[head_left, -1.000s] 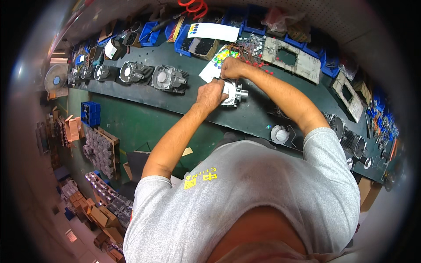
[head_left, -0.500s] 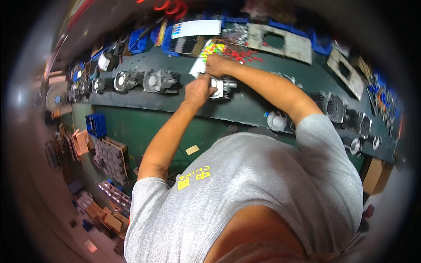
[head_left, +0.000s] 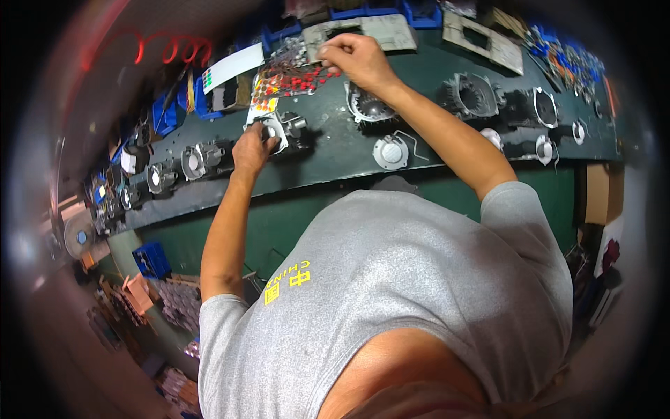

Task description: The person assembles small electrical components on a workbench. They place white circular parts into metal housings, then use a cordless drill to fasten screws into each unit. The person handles several units sequentially, moving them along the bench as they work.

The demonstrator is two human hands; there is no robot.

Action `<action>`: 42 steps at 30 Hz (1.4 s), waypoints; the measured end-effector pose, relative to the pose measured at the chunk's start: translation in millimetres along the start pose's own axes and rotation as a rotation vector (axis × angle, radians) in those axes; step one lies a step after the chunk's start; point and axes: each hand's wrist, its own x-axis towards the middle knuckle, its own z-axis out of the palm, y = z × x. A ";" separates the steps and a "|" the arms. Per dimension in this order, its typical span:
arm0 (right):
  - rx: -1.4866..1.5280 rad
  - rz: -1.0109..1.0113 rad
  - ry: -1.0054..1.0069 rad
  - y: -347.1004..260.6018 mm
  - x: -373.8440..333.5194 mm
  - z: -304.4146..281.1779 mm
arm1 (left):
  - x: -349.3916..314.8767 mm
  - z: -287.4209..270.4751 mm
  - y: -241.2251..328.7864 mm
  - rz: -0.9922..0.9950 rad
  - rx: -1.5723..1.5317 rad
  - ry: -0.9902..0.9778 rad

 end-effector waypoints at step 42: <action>-0.686 0.444 -0.081 159.6 -191.3 -102.9 | -67.9 134.1 256.9 0.119 -0.261 0.009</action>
